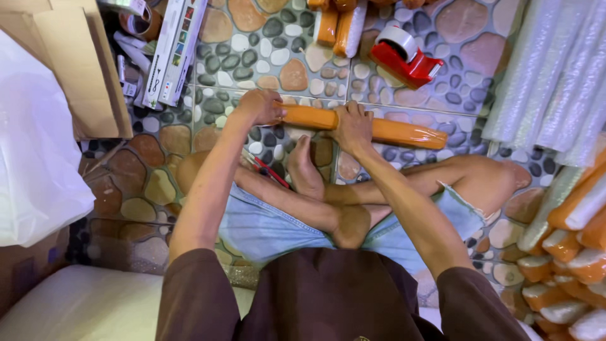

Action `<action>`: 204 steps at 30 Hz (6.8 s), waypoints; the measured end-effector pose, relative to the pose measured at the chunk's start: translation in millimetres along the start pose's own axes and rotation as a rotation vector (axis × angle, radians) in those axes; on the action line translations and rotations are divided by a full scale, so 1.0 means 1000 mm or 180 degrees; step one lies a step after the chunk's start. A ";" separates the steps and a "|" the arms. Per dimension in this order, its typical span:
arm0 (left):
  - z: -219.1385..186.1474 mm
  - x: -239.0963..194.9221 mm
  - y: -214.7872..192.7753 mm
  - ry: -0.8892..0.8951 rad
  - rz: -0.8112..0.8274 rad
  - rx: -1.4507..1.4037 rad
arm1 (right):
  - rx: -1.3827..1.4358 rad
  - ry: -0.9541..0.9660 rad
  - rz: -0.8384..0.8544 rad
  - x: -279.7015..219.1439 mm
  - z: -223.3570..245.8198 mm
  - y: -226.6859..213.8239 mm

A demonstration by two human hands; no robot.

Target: The person sits on the floor and wraps cylindrical items in bubble wrap. They secure the bubble wrap with tape, then place the wrapped item into an orange plastic sleeve. The person repeats this process with multiple items, handling bubble wrap, tape, and plastic sleeves.

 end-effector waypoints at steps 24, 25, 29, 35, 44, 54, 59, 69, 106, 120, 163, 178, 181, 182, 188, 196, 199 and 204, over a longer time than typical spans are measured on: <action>0.006 -0.046 -0.026 -0.0755 -0.0723 0.0235 | 0.0344 -0.0017 0.2489 -0.009 0.180 0.171; 0.017 -0.020 -0.013 -0.0720 -0.0713 0.0270 | 0.0374 0.0021 0.2470 -0.009 0.180 0.171; 0.032 0.019 -0.002 -0.0691 -0.0466 0.0205 | 0.1021 0.0290 0.2308 -0.014 0.173 0.157; 0.028 0.004 -0.015 -0.0626 -0.0166 0.0024 | 0.1612 0.0018 0.1634 -0.013 0.173 0.104; 0.021 -0.016 -0.023 -0.0516 0.0094 -0.0017 | 0.1655 0.0583 0.1833 -0.040 0.130 -0.027; 0.005 -0.064 -0.056 -0.0875 -0.0705 0.0164 | 0.1355 0.1023 0.1501 0.032 0.157 0.105; 0.011 -0.125 -0.070 -0.0919 -0.2058 -0.0174 | 0.1398 0.0345 0.1414 -0.014 0.171 0.036; -0.039 -0.075 -0.005 -0.0168 -0.4202 0.0741 | -0.0759 0.1711 0.1224 -0.104 -0.164 -0.049; -0.008 -0.143 0.005 -0.0218 -0.3495 -0.0965 | 0.1777 0.1757 -0.2079 0.031 -0.282 -0.212; -0.038 -0.158 -0.012 0.0039 -0.4039 -0.1045 | 0.3536 0.1056 -0.1430 -0.110 -0.252 -0.113; -0.244 -0.300 -0.093 0.0555 -0.2493 -0.3613 | -0.0148 -0.0903 -0.1913 -0.167 0.110 -0.269; -0.254 -0.267 -0.073 0.0332 -0.4561 -0.0748 | 0.2829 -0.0613 -0.1174 -0.050 -0.080 -0.209; -0.253 -0.286 -0.074 0.1899 -0.4721 -0.1916 | 0.1197 0.0838 -0.1070 -0.007 -0.181 -0.175; -0.258 -0.296 -0.075 0.1690 -0.4818 -0.1476 | 0.1118 0.0895 -0.0419 0.004 -0.193 -0.150; -0.280 -0.315 -0.074 0.1894 -0.5151 -0.0348 | 0.1230 0.1239 -0.0214 -0.020 -0.180 -0.093; -0.283 -0.309 -0.071 0.2054 -0.5182 -0.0184 | 0.1756 0.1779 -0.0129 -0.042 -0.190 -0.046; -0.291 -0.317 -0.075 0.1845 -0.5089 -0.0021 | 0.2461 0.1809 -0.0214 -0.032 -0.228 0.001; -0.281 -0.309 -0.069 0.1706 -0.5357 -0.0077 | 0.4912 0.2260 -0.1857 -0.098 -0.193 -0.014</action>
Point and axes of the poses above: each hand's wrist, its own x-axis towards the middle knuckle, its own y-axis out of the palm, z = x × y, the point moved 10 cm from there along x, towards the middle knuckle, and after that the axes turned 8 degrees about z, right-handed, at the moved point
